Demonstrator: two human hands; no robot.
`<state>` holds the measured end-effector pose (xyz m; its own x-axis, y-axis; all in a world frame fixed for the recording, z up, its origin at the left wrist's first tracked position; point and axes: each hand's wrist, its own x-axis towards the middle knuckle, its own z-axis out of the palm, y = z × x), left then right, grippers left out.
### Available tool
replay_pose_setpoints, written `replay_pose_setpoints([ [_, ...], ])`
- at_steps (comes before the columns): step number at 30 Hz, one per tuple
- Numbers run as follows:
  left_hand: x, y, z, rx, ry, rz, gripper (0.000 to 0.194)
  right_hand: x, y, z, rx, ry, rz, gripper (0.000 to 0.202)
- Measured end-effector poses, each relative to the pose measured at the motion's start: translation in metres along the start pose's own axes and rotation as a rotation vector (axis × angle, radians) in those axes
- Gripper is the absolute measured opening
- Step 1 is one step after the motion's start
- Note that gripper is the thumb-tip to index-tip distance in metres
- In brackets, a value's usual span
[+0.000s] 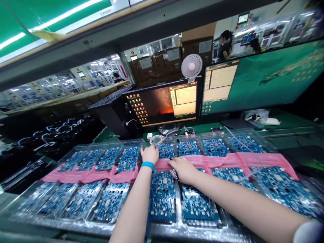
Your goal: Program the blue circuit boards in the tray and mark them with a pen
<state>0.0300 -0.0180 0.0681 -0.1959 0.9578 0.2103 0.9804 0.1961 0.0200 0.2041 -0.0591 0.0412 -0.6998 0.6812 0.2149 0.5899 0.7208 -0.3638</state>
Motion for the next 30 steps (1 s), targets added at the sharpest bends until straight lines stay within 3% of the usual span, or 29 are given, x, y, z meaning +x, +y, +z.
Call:
replay_pose_setpoints([
  [3,-0.027,-0.006,-0.023,-0.008,-0.013,-0.002,0.03,-0.007,-0.002,-0.006,0.028,0.003,-0.008,0.035],
  [6,-0.069,-0.014,-0.042,-0.02,-0.037,0.022,0.027,-0.023,-0.012,-0.015,0.07,0.009,-0.015,0.035],
  [9,-0.108,-0.02,-0.049,-0.032,-0.086,0.029,0.027,-0.046,-0.03,-0.026,0.129,-0.008,-0.073,0.035],
  [12,-0.129,-0.023,-0.045,-0.038,-0.135,0.005,0.029,-0.069,-0.048,-0.034,0.198,-0.052,-0.154,0.034],
  [18,-0.132,-0.022,-0.031,-0.04,-0.182,-0.052,0.025,-0.096,-0.058,-0.029,0.256,-0.127,-0.183,0.036],
  [30,-0.129,-0.021,-0.024,-0.032,-0.202,-0.034,0.021,-0.099,-0.05,-0.027,0.272,-0.128,-0.205,0.036],
])
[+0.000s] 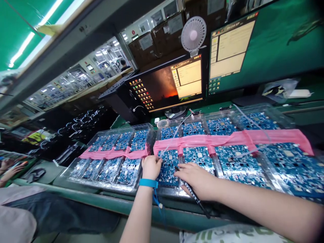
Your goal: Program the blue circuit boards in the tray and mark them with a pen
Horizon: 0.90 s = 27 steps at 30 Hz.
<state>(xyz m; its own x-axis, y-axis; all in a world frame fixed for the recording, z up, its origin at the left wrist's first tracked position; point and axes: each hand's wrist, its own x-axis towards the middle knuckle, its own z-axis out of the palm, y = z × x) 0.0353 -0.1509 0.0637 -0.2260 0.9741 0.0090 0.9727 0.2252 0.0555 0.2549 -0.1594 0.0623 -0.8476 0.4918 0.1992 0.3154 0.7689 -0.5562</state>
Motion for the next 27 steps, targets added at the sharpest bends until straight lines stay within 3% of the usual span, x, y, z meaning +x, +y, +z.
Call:
replay_pose_setpoints([
  [27,0.003,-0.007,0.012,-0.014,0.075,0.076,0.02,-0.001,0.004,0.0,0.045,0.012,0.003,0.036],
])
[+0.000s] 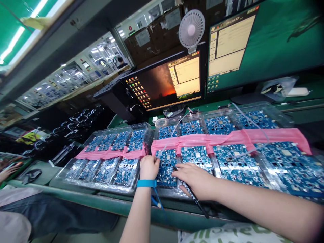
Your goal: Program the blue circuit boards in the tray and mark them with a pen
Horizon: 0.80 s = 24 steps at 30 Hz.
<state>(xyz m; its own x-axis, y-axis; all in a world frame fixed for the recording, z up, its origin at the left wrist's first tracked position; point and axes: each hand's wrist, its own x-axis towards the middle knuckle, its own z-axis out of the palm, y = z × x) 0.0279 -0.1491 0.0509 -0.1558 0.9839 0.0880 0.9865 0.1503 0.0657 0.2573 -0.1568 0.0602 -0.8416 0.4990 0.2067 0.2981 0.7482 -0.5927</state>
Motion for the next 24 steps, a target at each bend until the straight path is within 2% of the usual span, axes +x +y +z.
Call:
replay_pose_setpoints([
  [12,-0.0001,0.0005,-0.0017,-0.065,0.01,0.021,0.022,0.0007,0.0026,0.002,0.028,0.002,0.004,0.037],
  [24,0.0006,0.001,0.0015,-0.002,0.004,0.036,0.023,0.0009,0.0024,0.0012,0.022,-0.013,0.007,0.038],
])
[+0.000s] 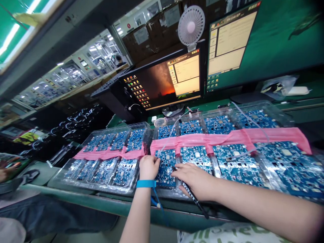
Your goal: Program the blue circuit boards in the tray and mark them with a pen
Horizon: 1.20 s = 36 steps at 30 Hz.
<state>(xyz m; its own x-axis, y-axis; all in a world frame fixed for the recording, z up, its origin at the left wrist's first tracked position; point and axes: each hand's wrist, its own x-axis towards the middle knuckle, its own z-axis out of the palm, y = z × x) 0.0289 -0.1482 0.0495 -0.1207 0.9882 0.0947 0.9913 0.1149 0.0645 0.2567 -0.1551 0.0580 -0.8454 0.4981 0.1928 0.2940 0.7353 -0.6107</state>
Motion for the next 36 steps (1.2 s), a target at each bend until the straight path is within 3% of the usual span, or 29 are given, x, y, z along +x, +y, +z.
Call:
replay_pose_setpoints([
  [22,-0.001,0.008,-0.006,0.071,-0.066,0.018,0.023,-0.001,0.0,-0.001,0.009,-0.02,0.008,0.039],
  [30,-0.002,0.008,-0.009,0.102,-0.059,0.059,0.024,0.02,-0.009,0.01,-0.239,-0.035,-0.135,0.032],
  [36,-0.004,0.014,-0.012,0.151,-0.058,0.074,0.022,0.035,-0.009,0.019,-0.326,-0.062,-0.103,0.032],
])
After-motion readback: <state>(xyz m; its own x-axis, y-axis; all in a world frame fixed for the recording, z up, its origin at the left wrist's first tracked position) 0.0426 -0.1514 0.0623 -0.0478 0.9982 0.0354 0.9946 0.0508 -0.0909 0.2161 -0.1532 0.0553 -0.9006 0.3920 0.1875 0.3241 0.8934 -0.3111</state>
